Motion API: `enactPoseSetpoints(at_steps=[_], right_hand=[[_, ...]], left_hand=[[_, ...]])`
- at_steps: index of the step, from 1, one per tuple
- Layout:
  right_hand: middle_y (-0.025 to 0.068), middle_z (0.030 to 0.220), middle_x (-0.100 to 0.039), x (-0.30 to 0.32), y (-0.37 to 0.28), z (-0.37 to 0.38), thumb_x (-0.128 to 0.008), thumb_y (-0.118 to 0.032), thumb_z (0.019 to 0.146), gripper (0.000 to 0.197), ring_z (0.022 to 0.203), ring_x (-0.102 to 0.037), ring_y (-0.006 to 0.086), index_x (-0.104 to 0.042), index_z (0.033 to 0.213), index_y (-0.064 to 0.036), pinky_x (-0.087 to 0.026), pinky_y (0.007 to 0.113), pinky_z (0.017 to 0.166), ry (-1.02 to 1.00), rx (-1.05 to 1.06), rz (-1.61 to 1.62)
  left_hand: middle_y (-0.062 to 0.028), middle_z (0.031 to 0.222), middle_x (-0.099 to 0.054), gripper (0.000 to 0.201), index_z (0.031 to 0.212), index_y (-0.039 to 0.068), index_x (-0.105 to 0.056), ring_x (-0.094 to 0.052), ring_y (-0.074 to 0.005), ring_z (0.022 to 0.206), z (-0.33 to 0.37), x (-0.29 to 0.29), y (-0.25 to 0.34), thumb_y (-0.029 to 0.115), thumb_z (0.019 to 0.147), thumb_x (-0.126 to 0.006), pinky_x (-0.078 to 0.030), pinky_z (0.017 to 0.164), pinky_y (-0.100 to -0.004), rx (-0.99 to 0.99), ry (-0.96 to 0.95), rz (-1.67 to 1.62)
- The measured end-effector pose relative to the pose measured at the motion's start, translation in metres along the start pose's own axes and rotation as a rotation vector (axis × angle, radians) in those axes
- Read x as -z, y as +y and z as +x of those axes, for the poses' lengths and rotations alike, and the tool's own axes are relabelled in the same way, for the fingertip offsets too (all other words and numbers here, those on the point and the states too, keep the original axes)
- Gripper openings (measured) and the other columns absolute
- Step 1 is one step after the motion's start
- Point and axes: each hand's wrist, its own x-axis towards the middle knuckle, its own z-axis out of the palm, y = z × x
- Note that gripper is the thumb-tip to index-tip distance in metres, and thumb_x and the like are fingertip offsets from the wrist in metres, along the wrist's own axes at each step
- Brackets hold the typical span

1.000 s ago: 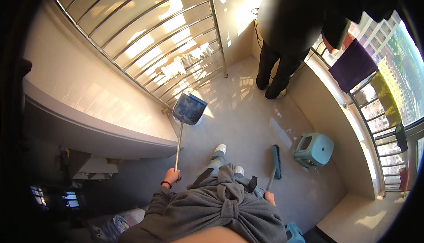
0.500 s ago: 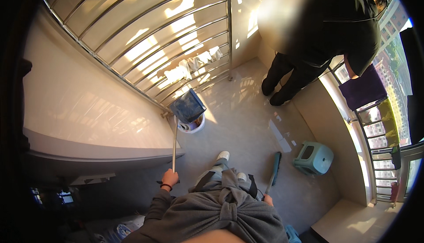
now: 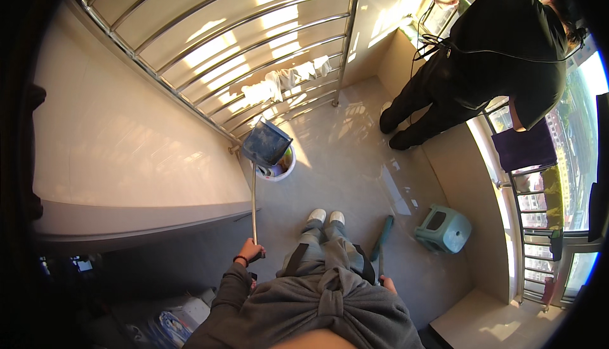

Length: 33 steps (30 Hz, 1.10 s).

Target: The person sweeps a balcony floor with a broom and dustpan, then empties the dustpan into a bucket. Another person is present and uses a power tool on the balcony railing.

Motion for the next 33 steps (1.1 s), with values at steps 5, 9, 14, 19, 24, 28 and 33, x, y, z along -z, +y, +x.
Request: enactPoseSetpoints(at_steps=[5, 9, 14, 19, 24, 28, 33], right_hand=[[0.0084, 0.068, -0.051, 0.016, -0.012, -0.002, -0.049, -0.025, 0.082, 0.02, 0.062, -0.049, 0.0225, -0.047, 0.073, -0.0069, -0.039, 0.036, 0.059, 0.0, 0.026, -0.019], [0.0087, 0.07, -0.052, 0.027, -0.017, -0.006, -0.05, -0.025, 0.081, 0.02, 0.065, -0.049, 0.0231, -0.048, 0.076, -0.0064, -0.04, 0.036, 0.061, 0.008, 0.04, -0.028], [0.0091, 0.074, -0.054, 0.031, -0.017, -0.005, -0.051, -0.025, 0.08, 0.02, 0.068, -0.05, 0.0238, -0.05, 0.078, -0.0057, -0.04, 0.036, 0.064, 0.005, 0.046, -0.041], [0.0094, 0.077, -0.055, 0.031, -0.016, 0.001, -0.053, -0.025, 0.079, 0.02, 0.071, -0.051, 0.0246, -0.052, 0.081, -0.005, -0.041, 0.037, 0.066, 0.003, 0.059, -0.07], [0.0098, 0.08, -0.057, 0.026, -0.014, 0.008, -0.054, -0.025, 0.078, 0.022, 0.074, -0.052, 0.0253, -0.054, 0.083, -0.0044, -0.041, 0.037, 0.069, -0.007, 0.059, -0.078], [0.0101, 0.082, -0.058, 0.024, -0.012, 0.012, -0.055, -0.025, 0.077, 0.023, 0.077, -0.053, 0.0259, -0.056, 0.085, -0.0038, -0.042, 0.037, 0.071, -0.009, 0.056, -0.091], [0.0105, 0.085, -0.06, 0.021, -0.007, 0.018, -0.056, -0.025, 0.076, 0.025, 0.08, -0.054, 0.0266, -0.058, 0.088, -0.0032, -0.042, 0.037, 0.073, -0.009, 0.055, -0.097]], left_hand=[[-0.0165, 0.081, -0.06, 0.037, 0.104, -0.002, -0.044, -0.061, -0.0225, 0.061, 0.042, -0.013, 0.008, 0.032, 0.088, -0.049, -0.053, 0.057, -0.0331, 0.246, -0.215, -0.54], [-0.0148, 0.079, -0.059, 0.046, 0.104, -0.002, -0.046, -0.06, -0.0234, 0.065, 0.054, -0.034, 0.02, 0.042, 0.089, -0.044, -0.053, 0.062, -0.0363, 0.279, -0.242, -0.705], [-0.0089, 0.071, -0.054, 0.043, 0.09, 0.002, -0.049, -0.052, -0.0165, 0.054, 0.064, -0.054, 0.031, 0.045, 0.09, -0.04, -0.047, 0.052, -0.0289, 0.3, -0.307, -1.161], [-0.0015, 0.06, -0.045, 0.041, 0.086, 0.005, -0.049, -0.035, -0.0089, 0.042, 0.059, -0.064, 0.04, 0.044, 0.09, -0.04, -0.03, 0.039, -0.0236, 0.166, -0.037, -0.876], [-0.0038, 0.052, -0.043, 0.042, 0.082, 0.001, -0.05, -0.045, -0.0179, 0.04, 0.039, -0.068, 0.053, 0.04, 0.091, -0.037, -0.035, 0.037, -0.03, 0.177, 0.165, -0.529], [-0.005, 0.052, -0.044, 0.044, 0.081, 0.0, -0.05, -0.044, -0.0187, 0.039, 0.018, -0.065, 0.058, 0.041, 0.091, -0.037, -0.036, 0.037, -0.0322, 0.133, 0.267, -0.286], [-0.0162, 0.061, -0.056, 0.047, 0.081, -0.006, -0.054, -0.055, -0.0324, 0.055, 0.004, -0.06, 0.054, 0.038, 0.09, -0.038, -0.043, 0.05, -0.0411, 0.082, 0.342, -0.086]])
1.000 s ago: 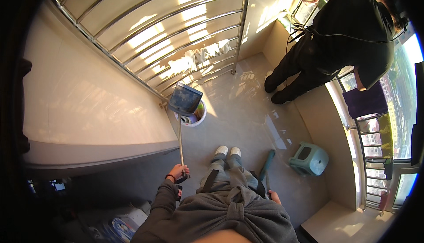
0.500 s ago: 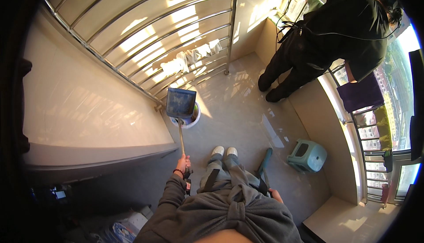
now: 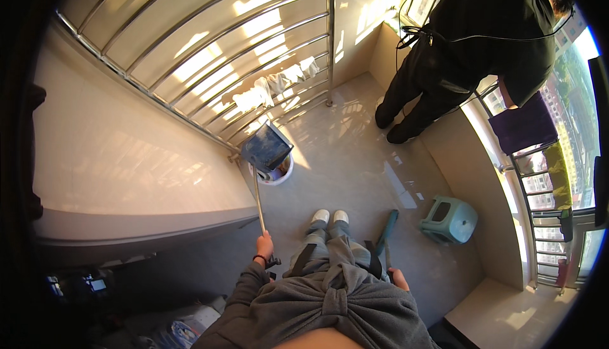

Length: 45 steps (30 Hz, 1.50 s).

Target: The person sweeps a balcony floor with a broom and dustpan, then empties the dustpan into a bucket. Another person is present and uses a power tool on the balcony railing.

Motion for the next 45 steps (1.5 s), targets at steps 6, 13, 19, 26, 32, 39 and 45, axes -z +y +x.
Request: enactPoseSetpoints(at_steps=[6, 13, 19, 26, 32, 39, 45], right_hand=[[0.011, 0.089, -0.062, 0.006, 0.017, 0.011, -0.057, -0.025, 0.075, 0.028, 0.084, -0.055, 0.0275, -0.06, 0.091, -0.0024, -0.043, 0.038, 0.076, 0.002, -0.004, 0.027], [0.0097, 0.092, -0.06, 0.007, 0.018, 0.004, -0.054, -0.026, 0.077, 0.03, 0.086, -0.052, 0.0251, -0.06, 0.092, -0.0003, -0.04, 0.035, 0.08, -0.036, -0.059, 0.111], [0.0092, 0.092, -0.059, -0.003, 0.005, -0.012, -0.054, -0.025, 0.077, 0.03, 0.086, -0.051, 0.0245, -0.06, 0.092, 0.0003, -0.039, 0.034, 0.08, -0.012, -0.069, 0.036], [0.0078, 0.074, -0.054, -0.014, -0.008, -0.034, -0.048, -0.025, 0.081, 0.024, 0.068, -0.048, 0.0223, -0.054, 0.079, -0.0024, -0.038, 0.033, 0.067, -0.063, -0.013, 0.0], [0.0067, 0.057, -0.048, -0.02, -0.012, -0.04, -0.042, -0.026, 0.085, 0.028, 0.051, -0.044, 0.0202, -0.048, 0.067, -0.0055, -0.037, 0.031, 0.054, -0.13, 0.058, -0.028], [0.0068, 0.057, -0.047, -0.011, 0.0, -0.026, -0.043, -0.025, 0.084, 0.025, 0.051, -0.044, 0.0192, -0.046, 0.068, -0.0063, -0.037, 0.03, 0.053, -0.122, -0.012, 0.099], [0.0075, 0.06, -0.044, 0.008, -0.005, -0.036, -0.043, -0.022, 0.083, 0.02, 0.05, -0.043, 0.0166, -0.038, 0.071, -0.0077, -0.036, 0.027, 0.047, -0.118, -0.143, 0.221]], left_hand=[[-0.0273, 0.084, -0.058, 0.048, 0.081, -0.006, -0.055, -0.053, -0.0445, 0.082, -0.007, 0.0, -0.013, 0.038, 0.089, -0.038, -0.04, 0.074, -0.0483, -0.184, 0.156, 0.34], [-0.0266, 0.084, -0.058, 0.05, 0.082, -0.006, -0.055, -0.054, -0.0429, 0.083, -0.006, -0.001, -0.01, 0.04, 0.089, -0.037, -0.041, 0.073, -0.0476, -0.151, 0.168, 0.297], [-0.0265, 0.082, -0.058, 0.048, 0.082, -0.005, -0.054, -0.054, -0.0425, 0.081, -0.007, 0.005, -0.004, 0.039, 0.09, -0.038, -0.042, 0.071, -0.0472, -0.143, 0.173, 0.302], [-0.026, 0.082, -0.058, 0.044, 0.086, -0.004, -0.052, -0.054, -0.0428, 0.08, -0.018, 0.016, -0.001, 0.038, 0.09, -0.039, -0.042, 0.069, -0.0472, -0.141, 0.183, 0.29], [-0.0245, 0.084, -0.059, 0.039, 0.092, -0.002, -0.05, -0.055, -0.0421, 0.08, -0.039, 0.038, 0.004, 0.036, 0.089, -0.041, -0.043, 0.068, -0.0474, -0.157, 0.243, 0.365], [-0.0223, 0.083, -0.059, 0.035, 0.09, 0.0, -0.05, -0.055, -0.0407, 0.08, -0.046, 0.049, 0.004, 0.035, 0.088, -0.046, -0.042, 0.067, -0.0471, -0.134, 0.319, 0.355], [-0.019, 0.082, -0.059, 0.031, 0.091, 0.003, -0.05, -0.056, -0.0387, 0.078, -0.051, 0.051, 0.008, 0.033, 0.087, -0.048, -0.043, 0.065, -0.0457, -0.154, 0.384, 0.461]])
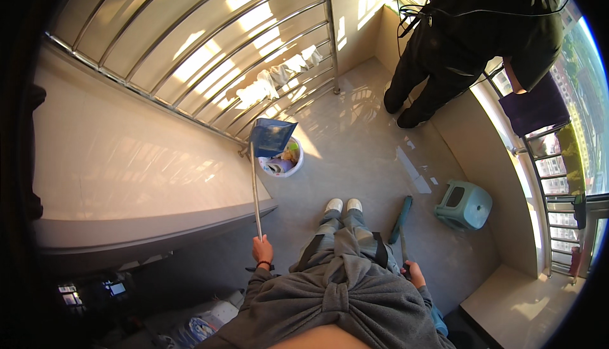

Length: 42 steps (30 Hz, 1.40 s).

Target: The person sweeps a balcony floor with a broom and dustpan, then empties the dustpan into a bucket. Another person is present and uses a power tool on the balcony railing.

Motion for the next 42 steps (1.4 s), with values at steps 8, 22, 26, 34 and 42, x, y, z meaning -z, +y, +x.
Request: enactPoseSetpoints(at_steps=[8, 22, 26, 34, 42], right_hand=[[0.0087, 0.06, -0.046, -0.011, -0.002, -0.007, -0.043, -0.021, 0.083, 0.021, 0.049, -0.044, 0.0178, -0.041, 0.069, -0.0058, -0.037, 0.028, 0.049, 0.024, 0.1, -0.168], [0.0079, 0.091, -0.059, -0.004, 0.012, 0.045, -0.055, -0.023, 0.079, 0.026, 0.081, -0.053, 0.0215, -0.06, 0.095, -0.0021, -0.04, 0.032, 0.075, 0.103, 0.087, -0.216], [0.0073, 0.087, -0.058, -0.008, 0.01, 0.038, -0.054, -0.021, 0.079, 0.024, 0.078, -0.052, 0.0205, -0.059, 0.092, -0.0022, -0.039, 0.031, 0.072, 0.086, 0.101, -0.212], [0.0059, 0.08, -0.055, -0.014, 0.004, 0.035, -0.052, -0.019, 0.079, 0.018, 0.071, -0.049, 0.0183, -0.056, 0.086, -0.0025, -0.038, 0.03, 0.066, 0.063, 0.138, -0.218], [0.0046, 0.073, -0.052, -0.017, 0.0, 0.035, -0.051, -0.017, 0.079, 0.014, 0.064, -0.046, 0.0162, -0.054, 0.08, -0.0028, -0.037, 0.028, 0.06, 0.04, 0.167, -0.229]], left_hand=[[-0.0169, 0.081, -0.06, 0.028, 0.093, 0.004, -0.049, -0.057, -0.0372, 0.077, -0.005, 0.003, 0.008, 0.032, 0.085, -0.051, -0.043, 0.065, -0.0456, 0.012, 0.091, 0.003], [-0.0157, 0.083, -0.059, 0.024, 0.092, 0.005, -0.049, -0.056, -0.0367, 0.08, -0.01, 0.0, 0.02, 0.027, 0.085, -0.053, -0.042, 0.066, -0.0443, 0.028, 0.148, -0.033], [-0.0161, 0.084, -0.059, 0.023, 0.092, 0.005, -0.048, -0.055, -0.0369, 0.08, -0.005, -0.01, 0.021, 0.027, 0.084, -0.054, -0.042, 0.066, -0.0443, 0.009, 0.165, -0.042], [-0.016, 0.086, -0.059, 0.023, 0.093, 0.005, -0.049, -0.055, -0.0364, 0.08, -0.018, -0.028, 0.016, 0.026, 0.085, -0.054, -0.042, 0.066, -0.0445, 0.06, 0.199, -0.083], [-0.0154, 0.086, -0.059, 0.023, 0.093, 0.005, -0.048, -0.055, -0.0356, 0.081, -0.028, -0.034, 0.021, 0.025, 0.084, -0.055, -0.042, 0.066, -0.0432, 0.178, 0.187, -0.186]])
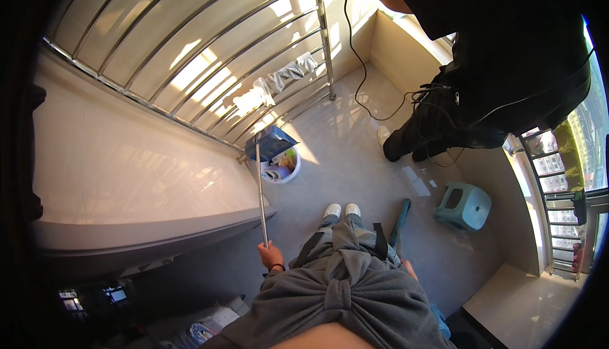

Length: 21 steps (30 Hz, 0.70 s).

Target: The person sweeps a balcony floor with a broom and dustpan, then empties the dustpan into a bucket. Another person is present and uses a power tool on the balcony railing.

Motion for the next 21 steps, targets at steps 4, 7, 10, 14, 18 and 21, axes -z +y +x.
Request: enactPoseSetpoints(at_steps=[4, 7, 10, 14, 18, 21], right_hand=[[0.0039, 0.07, -0.05, -0.001, 0.0, 0.0, -0.05, -0.015, 0.079, 0.013, 0.061, -0.045, 0.0151, -0.052, 0.077, -0.0029, -0.037, 0.028, 0.057, -0.012, 0.019, -0.01], [0.0034, 0.067, -0.049, -0.001, -0.002, 0.0, -0.049, -0.015, 0.079, 0.013, 0.058, -0.044, 0.0143, -0.052, 0.074, -0.0031, -0.037, 0.027, 0.055, -0.025, 0.043, -0.022], [0.0029, 0.064, -0.048, 0.002, -0.002, -0.001, -0.048, -0.014, 0.079, 0.013, 0.056, -0.043, 0.0135, -0.051, 0.072, -0.0032, -0.036, 0.026, 0.053, -0.054, 0.085, -0.035], [0.0022, 0.061, -0.046, 0.01, -0.003, -0.004, -0.047, -0.012, 0.079, 0.013, 0.052, -0.042, 0.0124, -0.049, 0.069, -0.0033, -0.036, 0.026, 0.05, -0.135, 0.443, -0.229], [-0.0005, 0.061, -0.045, 0.013, -0.039, -0.005, -0.048, -0.008, 0.078, 0.01, 0.052, -0.04, 0.0072, -0.053, 0.073, -0.0007, -0.035, 0.022, 0.047, -0.359, -0.16, 0.393], [0.0027, 0.057, -0.041, 0.018, -0.061, -0.028, -0.047, -0.004, 0.077, 0.013, 0.045, -0.038, 0.0101, -0.04, 0.066, -0.0036, -0.034, 0.022, 0.041, -0.287, -0.26, 0.217]], left_hand=[[-0.0159, 0.086, -0.059, 0.022, 0.093, 0.005, -0.048, -0.055, -0.0365, 0.082, -0.006, -0.006, -0.003, 0.024, 0.084, -0.054, -0.042, 0.067, -0.0439, -0.02, 0.016, 0.007], [-0.0165, 0.086, -0.059, 0.021, 0.092, 0.004, -0.047, -0.055, -0.0374, 0.082, 0.0, -0.014, -0.002, 0.023, 0.085, -0.053, -0.042, 0.067, -0.0444, -0.021, -0.06, 0.019], [-0.0178, 0.086, -0.059, 0.022, 0.092, 0.004, -0.045, -0.056, -0.0384, 0.081, 0.009, -0.02, -0.001, 0.023, 0.085, -0.052, -0.042, 0.067, -0.0449, 0.024, -0.108, 0.033], [-0.019, 0.084, -0.058, 0.024, 0.092, 0.004, -0.045, -0.055, -0.0387, 0.08, 0.008, -0.02, -0.001, 0.025, 0.085, -0.052, -0.042, 0.068, -0.0451, 0.051, -0.072, -0.032], [-0.0186, 0.082, -0.058, 0.024, 0.093, 0.004, -0.044, -0.055, -0.0384, 0.078, 0.014, -0.008, -0.001, 0.025, 0.085, -0.052, -0.041, 0.067, -0.0454, 0.057, -0.086, -0.062], [-0.0187, 0.082, -0.058, 0.024, 0.093, 0.004, -0.043, -0.054, -0.0384, 0.077, 0.016, -0.002, -0.003, 0.024, 0.086, -0.053, -0.041, 0.066, -0.0459, -0.016, -0.064, -0.08]])
